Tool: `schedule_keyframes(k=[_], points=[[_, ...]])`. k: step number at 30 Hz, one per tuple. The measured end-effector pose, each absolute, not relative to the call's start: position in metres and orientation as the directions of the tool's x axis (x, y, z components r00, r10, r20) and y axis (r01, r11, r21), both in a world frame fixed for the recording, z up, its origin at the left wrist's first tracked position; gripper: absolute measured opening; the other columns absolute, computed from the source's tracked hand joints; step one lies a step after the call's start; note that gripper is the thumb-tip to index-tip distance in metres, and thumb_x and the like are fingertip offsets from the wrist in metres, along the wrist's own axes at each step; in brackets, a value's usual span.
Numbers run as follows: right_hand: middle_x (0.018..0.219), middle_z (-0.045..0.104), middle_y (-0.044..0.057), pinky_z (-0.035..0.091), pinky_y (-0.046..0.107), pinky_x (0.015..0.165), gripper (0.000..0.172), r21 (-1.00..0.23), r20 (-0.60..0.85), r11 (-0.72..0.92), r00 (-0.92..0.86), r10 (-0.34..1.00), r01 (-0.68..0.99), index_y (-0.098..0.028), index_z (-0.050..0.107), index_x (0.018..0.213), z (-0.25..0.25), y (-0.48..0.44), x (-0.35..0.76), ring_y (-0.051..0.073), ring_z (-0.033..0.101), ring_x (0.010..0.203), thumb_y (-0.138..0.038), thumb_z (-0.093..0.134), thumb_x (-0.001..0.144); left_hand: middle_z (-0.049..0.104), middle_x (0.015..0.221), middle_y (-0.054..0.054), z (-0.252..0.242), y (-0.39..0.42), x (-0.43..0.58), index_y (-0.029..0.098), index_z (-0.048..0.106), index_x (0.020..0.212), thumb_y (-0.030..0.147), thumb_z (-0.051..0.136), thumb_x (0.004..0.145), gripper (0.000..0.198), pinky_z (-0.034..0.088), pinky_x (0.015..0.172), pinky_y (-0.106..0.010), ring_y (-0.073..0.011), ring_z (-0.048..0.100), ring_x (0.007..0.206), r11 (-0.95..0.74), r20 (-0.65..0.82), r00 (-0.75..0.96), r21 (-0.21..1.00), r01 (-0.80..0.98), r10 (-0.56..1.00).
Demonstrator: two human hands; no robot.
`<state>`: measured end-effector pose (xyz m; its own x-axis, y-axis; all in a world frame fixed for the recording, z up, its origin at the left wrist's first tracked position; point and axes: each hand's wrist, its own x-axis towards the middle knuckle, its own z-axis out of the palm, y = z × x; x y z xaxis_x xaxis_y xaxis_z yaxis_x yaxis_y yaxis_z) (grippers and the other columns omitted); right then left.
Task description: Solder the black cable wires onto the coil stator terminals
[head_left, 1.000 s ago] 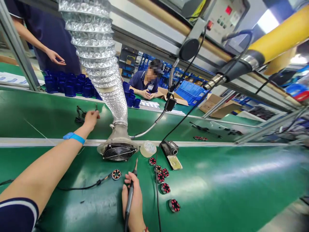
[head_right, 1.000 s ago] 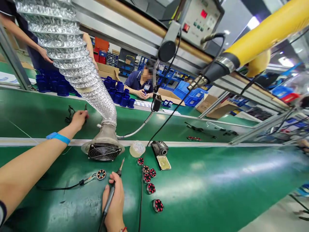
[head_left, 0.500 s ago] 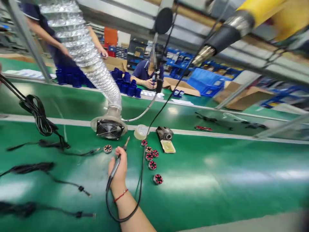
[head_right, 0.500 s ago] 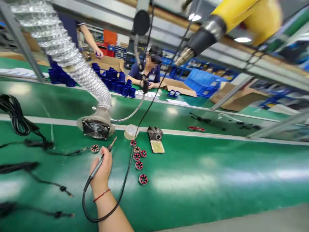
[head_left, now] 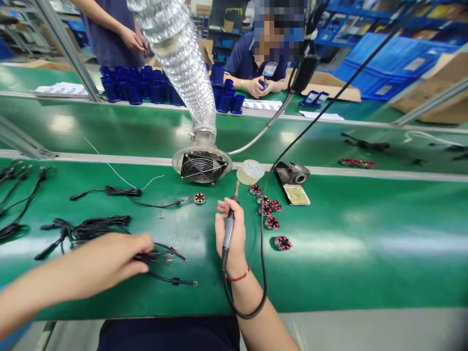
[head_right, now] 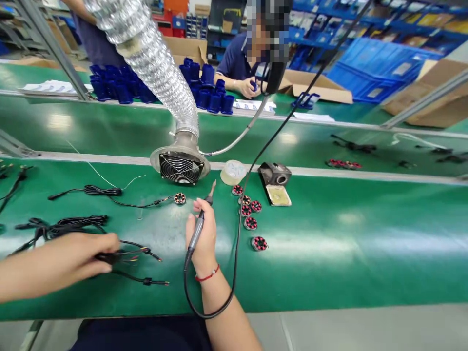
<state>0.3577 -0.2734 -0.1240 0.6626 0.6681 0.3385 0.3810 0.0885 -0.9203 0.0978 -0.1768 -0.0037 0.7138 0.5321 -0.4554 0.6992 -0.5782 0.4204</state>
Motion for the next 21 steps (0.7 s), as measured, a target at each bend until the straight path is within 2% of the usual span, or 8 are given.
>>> schedule_keyframes(k=[3, 6, 8, 10, 12, 14, 17, 21], points=[[0.117, 0.074, 0.012, 0.062, 0.037, 0.089, 0.035, -0.923, 0.311, 0.039, 0.682, 0.662, 0.383, -0.022, 0.058, 0.128, -0.123, -0.277, 0.360, 0.019, 0.073, 0.103, -0.022, 0.056, 0.092, 0.076, 0.102, -0.010, -0.038, -0.192, 0.126, 0.025, 0.070, 0.095, 0.027, 0.059, 0.086, 0.014, 0.053, 0.089, -0.039, -0.0295, 0.070, 0.099, -0.703, -0.499, 0.778, 0.390, 0.594, 0.381], [0.119, 0.074, 0.011, 0.062, 0.038, 0.092, 0.035, -0.911, 0.309, 0.014, 0.661, 0.684, 0.412, -0.023, 0.059, 0.128, -0.120, -0.287, 0.357, 0.019, 0.073, 0.105, -0.021, 0.057, 0.093, 0.073, 0.108, -0.010, -0.048, -0.172, 0.137, 0.025, 0.071, 0.100, 0.035, 0.063, 0.087, 0.018, 0.053, 0.093, -0.039, -0.0289, 0.066, 0.103, -0.734, -0.432, 0.853, 0.470, 0.490, 0.292], [0.119, 0.074, 0.011, 0.062, 0.039, 0.091, 0.035, -0.892, 0.327, 0.008, 0.633, 0.702, 0.453, -0.023, 0.059, 0.129, -0.118, -0.296, 0.355, 0.020, 0.074, 0.104, -0.021, 0.057, 0.094, 0.071, 0.111, -0.008, -0.044, -0.137, 0.142, 0.027, 0.071, 0.106, 0.042, 0.063, 0.087, 0.026, 0.053, 0.092, -0.037, -0.0272, 0.065, 0.103, -0.702, -0.339, 0.866, 0.509, 0.498, 0.368], [0.116, 0.075, 0.010, 0.063, 0.038, 0.088, 0.034, -0.868, 0.346, -0.003, 0.608, 0.714, 0.497, -0.023, 0.059, 0.128, -0.116, -0.305, 0.353, 0.020, 0.075, 0.100, -0.020, 0.057, 0.094, 0.071, 0.112, -0.008, -0.043, -0.095, 0.152, 0.025, 0.071, 0.108, 0.044, 0.063, 0.084, 0.031, 0.051, 0.098, -0.038, -0.0289, 0.064, 0.109, -0.635, -0.194, 0.752, 0.430, 0.642, 0.630], [0.115, 0.076, 0.010, 0.064, 0.037, 0.087, 0.034, -0.844, 0.357, -0.012, 0.580, 0.732, 0.535, -0.024, 0.059, 0.128, -0.115, -0.312, 0.354, 0.020, 0.076, 0.098, -0.019, 0.057, 0.095, 0.069, 0.115, -0.013, -0.047, -0.058, 0.165, 0.019, 0.069, 0.110, 0.041, 0.061, 0.084, 0.035, 0.045, 0.107, -0.046, -0.0353, 0.058, 0.119, -0.577, -0.122, 0.657, 0.378, 0.724, 0.744], [0.114, 0.077, 0.009, 0.064, 0.037, 0.087, 0.033, -0.813, 0.381, -0.004, 0.538, 0.752, 0.582, -0.024, 0.059, 0.128, -0.112, -0.318, 0.358, 0.019, 0.076, 0.098, -0.019, 0.055, 0.096, 0.071, 0.103, -0.012, -0.056, -0.034, 0.178, 0.019, 0.069, 0.096, 0.040, 0.060, 0.083, 0.026, 0.044, 0.106, -0.048, -0.0361, 0.058, 0.114, -0.545, -0.117, 0.618, 0.366, 0.755, 0.778], [0.112, 0.076, 0.008, 0.064, 0.037, 0.088, 0.034, -0.735, 0.432, 0.023, 0.440, 0.787, 0.678, -0.025, 0.058, 0.132, -0.107, -0.327, 0.372, 0.020, 0.076, 0.100, -0.019, 0.054, 0.099, 0.071, 0.090, -0.007, -0.062, -0.023, 0.185, 0.022, 0.065, 0.081, 0.040, 0.055, 0.084, 0.020, 0.046, 0.100, -0.044, -0.0321, 0.062, 0.102, -0.521, -0.112, 0.600, 0.389, 0.760, 0.792], [0.102, 0.076, 0.008, 0.062, 0.037, 0.078, 0.034, -0.486, 0.465, -0.031, 0.289, 0.837, 0.873, -0.024, 0.062, 0.134, -0.103, -0.351, 0.409, 0.022, 0.073, 0.090, -0.026, 0.052, 0.102, 0.073, 0.084, -0.005, -0.050, -0.042, 0.174, 0.027, 0.059, 0.081, 0.049, 0.042, 0.089, 0.029, 0.050, 0.079, -0.038, -0.0277, 0.064, 0.083, -0.475, -0.048, 0.558, 0.466, 0.746, 0.829]])
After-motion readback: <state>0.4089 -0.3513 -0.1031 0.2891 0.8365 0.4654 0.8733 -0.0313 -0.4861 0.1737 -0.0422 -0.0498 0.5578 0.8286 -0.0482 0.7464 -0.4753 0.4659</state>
